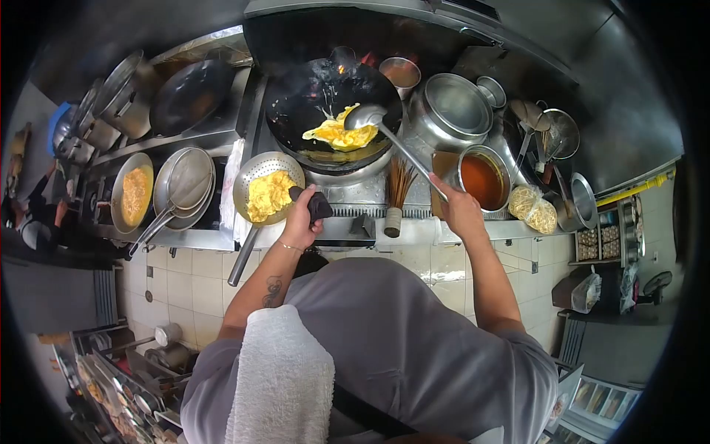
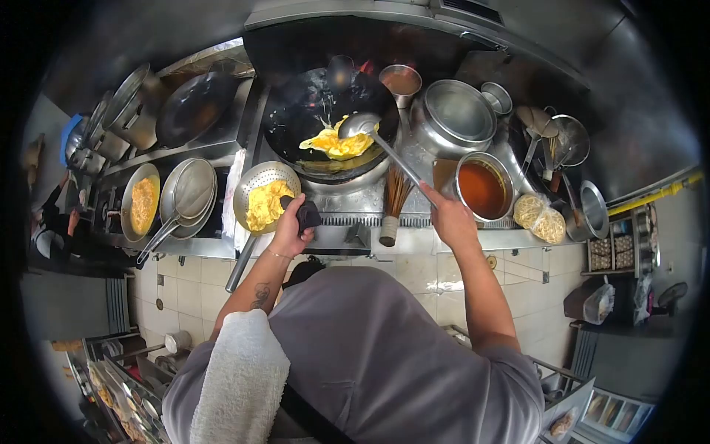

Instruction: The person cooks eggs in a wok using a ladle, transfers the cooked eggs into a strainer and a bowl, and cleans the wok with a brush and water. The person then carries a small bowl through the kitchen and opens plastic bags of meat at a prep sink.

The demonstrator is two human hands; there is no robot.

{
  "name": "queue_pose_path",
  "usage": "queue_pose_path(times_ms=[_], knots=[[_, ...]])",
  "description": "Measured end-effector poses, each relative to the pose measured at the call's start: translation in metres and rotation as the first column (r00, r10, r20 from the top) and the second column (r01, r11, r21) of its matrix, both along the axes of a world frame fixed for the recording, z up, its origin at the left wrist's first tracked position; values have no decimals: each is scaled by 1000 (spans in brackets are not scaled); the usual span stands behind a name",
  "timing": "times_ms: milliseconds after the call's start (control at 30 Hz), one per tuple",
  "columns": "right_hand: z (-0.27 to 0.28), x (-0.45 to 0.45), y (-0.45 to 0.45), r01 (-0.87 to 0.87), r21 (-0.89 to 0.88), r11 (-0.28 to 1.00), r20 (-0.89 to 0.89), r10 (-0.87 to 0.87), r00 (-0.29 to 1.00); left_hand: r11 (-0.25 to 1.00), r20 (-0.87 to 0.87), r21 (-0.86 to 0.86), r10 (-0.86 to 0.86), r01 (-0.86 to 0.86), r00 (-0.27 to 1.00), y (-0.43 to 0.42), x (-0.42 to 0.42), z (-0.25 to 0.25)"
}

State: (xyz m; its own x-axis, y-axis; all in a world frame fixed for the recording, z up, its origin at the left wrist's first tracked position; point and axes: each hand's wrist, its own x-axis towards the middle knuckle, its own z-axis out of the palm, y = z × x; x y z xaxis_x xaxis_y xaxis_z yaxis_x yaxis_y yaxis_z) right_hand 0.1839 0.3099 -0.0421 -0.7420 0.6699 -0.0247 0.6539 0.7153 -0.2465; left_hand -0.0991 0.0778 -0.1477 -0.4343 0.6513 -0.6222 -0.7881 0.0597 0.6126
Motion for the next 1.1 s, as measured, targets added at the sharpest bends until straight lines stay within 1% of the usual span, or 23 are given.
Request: queue_pose_path(times_ms=[33, 100, 133, 200, 233, 300, 367, 400, 467, 533, 567, 600, 633, 700, 733, 800, 833, 900, 933, 967, 1033, 1067, 1100], knots=[[1, 4, -1, 1, 1, 1000, -1, -1, 1000, 1000, 12, -2, 7, -7, 1000, 1, -1, 0], [11, 11, -6, 94, -74, 993, 22, -93, 995, 1000, 24, -7, 6, -6, 1000, 2, -10, -8], [18, 13, -9, 104, -71, 992, 17, -103, 995, 1000, 35, -11, 6, -6, 999, 4, -17, -11], [30, 18, -12, 95, -83, 992, 99, -86, 991, 1000, 36, -12, -6, 7, 999, 11, -30, -12], [33, 19, -13, 104, -71, 992, 93, -97, 991, 1000, 43, -18, -6, 7, 999, 16, -36, -12], [36, 18, -19, 58, -34, 998, 144, -53, 988, 1000, 12, -25, -1, 1, 1000, 27, -44, -11], [35, 12, -25, 50, -41, 998, 133, -44, 990, 996, 3, -87, 35, -34, 999, 38, -53, -9], [35, 8, -26, 34, -45, 998, 118, -28, 993, 996, 8, -80, 30, -29, 1000, 43, -58, -11], [23, -12, -26, 55, -49, 997, 150, -47, 988, 994, 4, -109, -15, 16, 1000, 53, -68, -20], [-12, -34, -19, 82, -59, 995, 184, -70, 980, 992, 22, -124, -20, 23, 1000, 71, -73, -28], [-40, -46, -8, 85, -90, 992, 111, -74, 991, 989, 36, -144, -18, 23, 999, 79, -74, -32], [-57, -56, 0, 81, -119, 990, 39, -77, 996, 994, 68, -70, -78, 83, 995, 83, -76, -34], [-59, -66, 3, 80, -110, 991, 43, -76, 996, 995, 72, -61, -77, 82, 994, 86, -74, -29], [-63, -95, 9, 68, -140, 988, -161, -91, 983, 968, 73, -161, -184, 193, 980, 91, -78, -16], [-65, -109, 9, 67, -137, 988, -160, -89, 983, 973, 119, -102, -193, 205, 974, 90, -85, -24], [-71, -130, 8, 233, -238, 943, -119, -266, 957, 976, 153, -102, -178, 195, 972, 92, -94, -35], [-78, -135, 9, 241, -237, 941, -115, -274, 955, 977, 183, -106, -164, 185, 969, 93, -95, -38], [-88, -142, 11, 200, -235, 951, -39, -214, 976, 972, 164, -126, -175, 197, 971, 98, -93, -42], [-66, -142, -2, 171, -227, 959, -39, -184, 982, 970, 143, -148, -174, 194, 974, 100, -92, -39], [-68, -135, -6, 169, -221, 961, -39, -182, 983, 971, 143, -141, -172, 192, 975, 102, -91, -37], [-72, -122, -14, -2, -242, 970, -310, -75, 948, 978, 65, -168, -110, 120, 992, 97, -85, -27], [-78, -120, -18, 6, -250, 968, -303, -84, 949, 976, 72, -176, -116, 127, 991, 99, -87, -30], [-80, -120, -28, -16, -155, 988, -364, -42, 931, 980, 124, -153, -105, 123, 987, 103, -90, -34]])
